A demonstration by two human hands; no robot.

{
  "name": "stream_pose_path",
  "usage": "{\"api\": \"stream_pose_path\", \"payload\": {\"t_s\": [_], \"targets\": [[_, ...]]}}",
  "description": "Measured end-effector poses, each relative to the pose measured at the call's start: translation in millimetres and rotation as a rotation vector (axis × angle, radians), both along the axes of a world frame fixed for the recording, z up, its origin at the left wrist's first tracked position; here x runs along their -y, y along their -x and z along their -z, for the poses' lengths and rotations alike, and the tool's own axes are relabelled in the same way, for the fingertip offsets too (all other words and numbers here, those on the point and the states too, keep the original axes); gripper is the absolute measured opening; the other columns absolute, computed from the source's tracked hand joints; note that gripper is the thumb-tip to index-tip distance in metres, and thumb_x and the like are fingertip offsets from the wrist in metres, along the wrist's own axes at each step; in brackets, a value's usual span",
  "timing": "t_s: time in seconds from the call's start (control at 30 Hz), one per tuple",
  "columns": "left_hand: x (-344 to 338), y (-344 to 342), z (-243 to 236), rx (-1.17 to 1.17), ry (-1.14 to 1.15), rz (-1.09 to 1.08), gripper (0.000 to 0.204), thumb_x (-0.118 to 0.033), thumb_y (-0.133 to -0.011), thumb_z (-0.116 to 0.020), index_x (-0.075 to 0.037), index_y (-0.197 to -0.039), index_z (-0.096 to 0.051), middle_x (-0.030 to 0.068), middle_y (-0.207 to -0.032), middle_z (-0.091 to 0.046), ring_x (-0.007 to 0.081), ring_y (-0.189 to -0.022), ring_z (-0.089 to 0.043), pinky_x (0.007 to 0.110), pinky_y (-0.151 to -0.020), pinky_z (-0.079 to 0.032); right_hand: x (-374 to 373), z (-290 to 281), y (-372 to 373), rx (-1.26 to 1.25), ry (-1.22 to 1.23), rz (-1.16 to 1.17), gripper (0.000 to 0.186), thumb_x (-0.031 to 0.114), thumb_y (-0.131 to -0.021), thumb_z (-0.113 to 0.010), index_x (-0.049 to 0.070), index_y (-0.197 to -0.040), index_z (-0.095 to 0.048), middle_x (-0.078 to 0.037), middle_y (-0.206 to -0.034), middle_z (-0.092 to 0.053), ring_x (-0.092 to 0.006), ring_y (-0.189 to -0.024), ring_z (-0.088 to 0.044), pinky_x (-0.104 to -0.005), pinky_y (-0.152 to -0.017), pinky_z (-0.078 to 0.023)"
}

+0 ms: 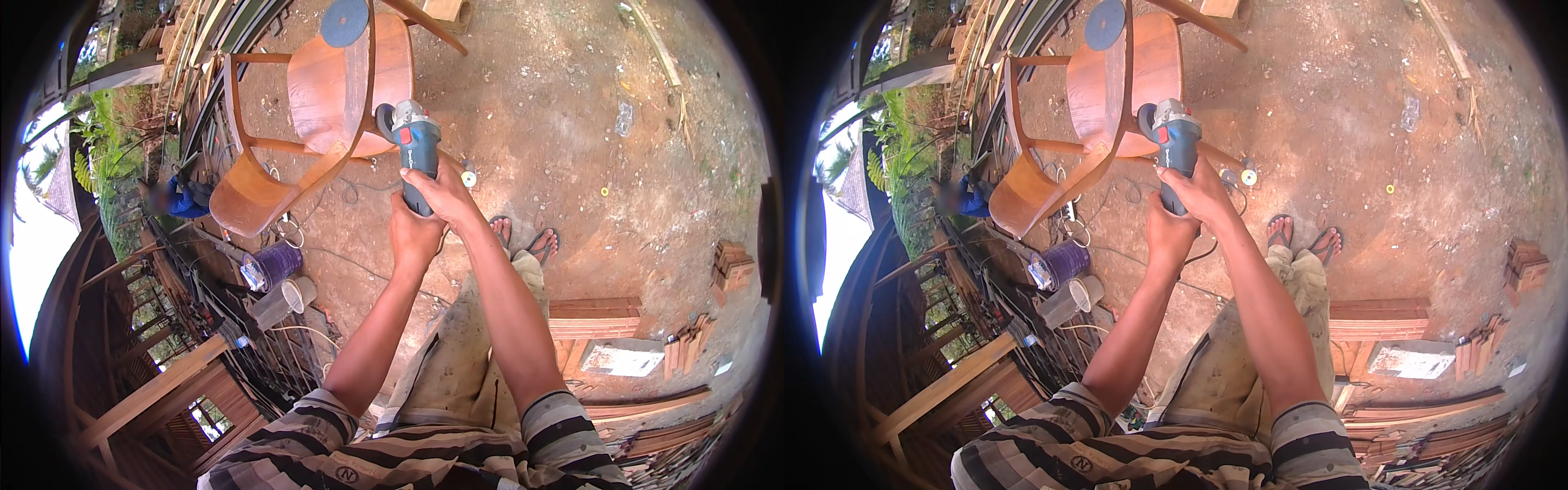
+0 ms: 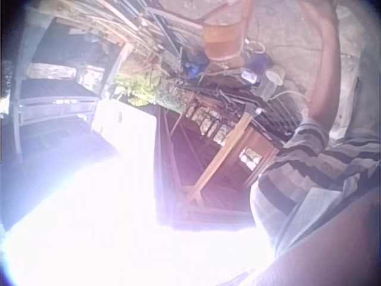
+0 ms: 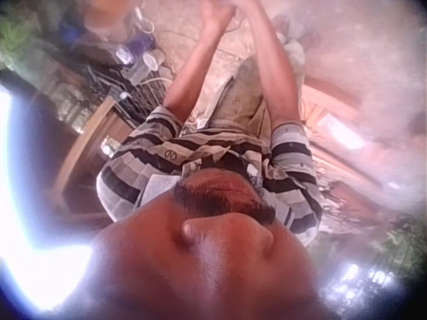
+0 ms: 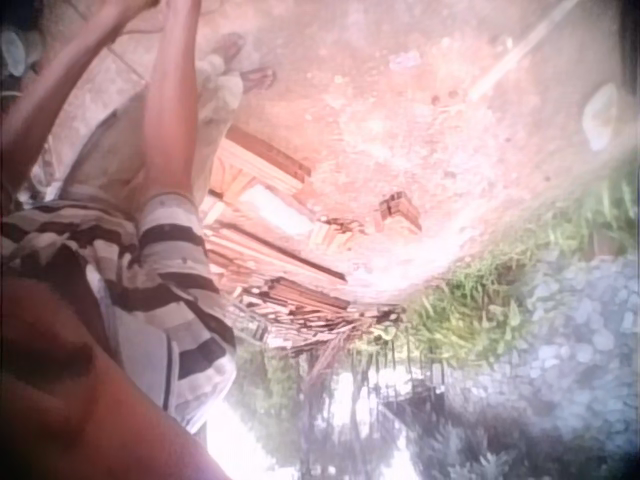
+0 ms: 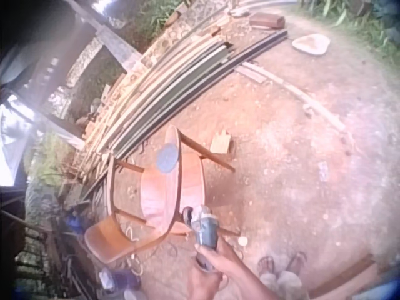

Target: The person uses an angle grinder to sand the legs and frame of a wooden chair. They then switch to sanding by hand with a piece of sandpaper, focusing on the edges and joints of the chair. Another person briefly assists by holding the chair steady.

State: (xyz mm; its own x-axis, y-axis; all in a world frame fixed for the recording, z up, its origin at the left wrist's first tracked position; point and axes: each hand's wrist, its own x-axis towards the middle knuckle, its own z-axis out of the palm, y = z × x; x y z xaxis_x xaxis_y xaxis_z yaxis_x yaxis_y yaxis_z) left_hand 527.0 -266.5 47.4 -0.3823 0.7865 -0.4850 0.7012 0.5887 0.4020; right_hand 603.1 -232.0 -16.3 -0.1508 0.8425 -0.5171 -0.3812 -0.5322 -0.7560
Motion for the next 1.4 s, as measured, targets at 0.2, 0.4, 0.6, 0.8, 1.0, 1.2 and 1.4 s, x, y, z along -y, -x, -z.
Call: {"api": "stream_pose_path", "payload": {"t_s": [0.2,0.4,0.6,0.8,1.0,1.2,1.4], "targets": [[8,5,20,-0.009,-0.117,0.03,0.066,-0.017,-0.074,-0.083,0.009,-0.125,-0.05,0.0172,-0.09,-0.071,0.0231,-0.077,-0.071,0.036,-0.066,-0.055,-4,-6,-10,0.029,0.016,-0.063,0.042,0.03,-0.092,-0.075,0.003,-0.121,-0.062,-0.008,-0.103,-0.066,-0.016,-0.093,-0.064,-0.0345,-0.081,-0.053],[-8,-11,10,0.116,-0.018,-0.076,0.064,-0.014,-0.077,-0.081,0.007,-0.128,-0.049,0.0159,-0.096,-0.068,0.0214,-0.08,-0.068,0.035,-0.067,-0.055,-13,6,-15,0.074,0.035,-0.091,0.039,0.029,-0.091,-0.076,0.002,-0.116,-0.063,-0.008,-0.102,-0.066,-0.0164,-0.091,-0.064,-0.0349,-0.08,-0.053],[10,-9,-15,0.324,-0.005,0.105,0.062,-0.014,-0.084,-0.08,0.003,-0.134,-0.049,0.017,-0.113,-0.068,0.0236,-0.096,-0.069,0.038,-0.082,-0.056,-11,25,-27,0.002,0.017,-0.011,0.043,0.025,-0.088,-0.078,0.001,-0.118,-0.058,-0.01,-0.1,-0.067,-0.0184,-0.089,-0.066,-0.0369,-0.077,-0.054],[52,-41,-87,-0.021,0.039,0.214,0.051,-0.019,-0.092,-0.074,-0.003,-0.135,-0.052,0.0179,-0.119,-0.068,0.0304,-0.114,-0.068,0.042,-0.093,-0.055,-38,-1,-57,0.092,0.105,-0.166,0.056,0.029,-0.085,-0.081,-0.001,-0.125,-0.056,-0.018,-0.108,-0.068,-0.0252,-0.093,-0.07,-0.0393,-0.078,-0.056],[160,-126,-63,-0.141,0.434,0.328,0.076,-0.042,-0.09,-0.073,-0.005,-0.148,-0.04,0.0237,-0.146,-0.05,0.0376,-0.136,-0.051,0.05,-0.11,-0.045,-51,-16,-68,0.008,0.087,-0.193,0.062,0.028,-0.085,-0.079,-0.001,-0.132,-0.05,-0.023,-0.112,-0.07,-0.0307,-0.098,-0.072,-0.0418,-0.083,-0.057],[152,-171,-2,-0.006,0.967,0.538,0.098,-0.066,-0.088,-0.064,-0.013,-0.163,-0.028,0.0247,-0.162,-0.029,0.0508,-0.144,-0.038,0.066,-0.114,-0.036,-61,3,-62,0.025,0.073,-0.265,0.062,0.029,-0.086,-0.079,-0.002,-0.131,-0.05,-0.024,-0.111,-0.071,-0.0317,-0.099,-0.073,-0.0428,-0.083,-0.058],[124,-157,14,0.091,1.164,0.519,0.095,-0.07,-0.09,-0.058,-0.015,-0.163,-0.03,0.0266,-0.163,-0.027,0.053,-0.145,-0.036,0.068,-0.113,-0.034,-64,10,-63,-0.018,0.106,-0.267,0.06,0.029,-0.086,-0.079,-0.003,-0.128,-0.051,-0.023,-0.107,-0.072,-0.0333,-0.095,-0.074,-0.0428,-0.082,-0.058]]}}
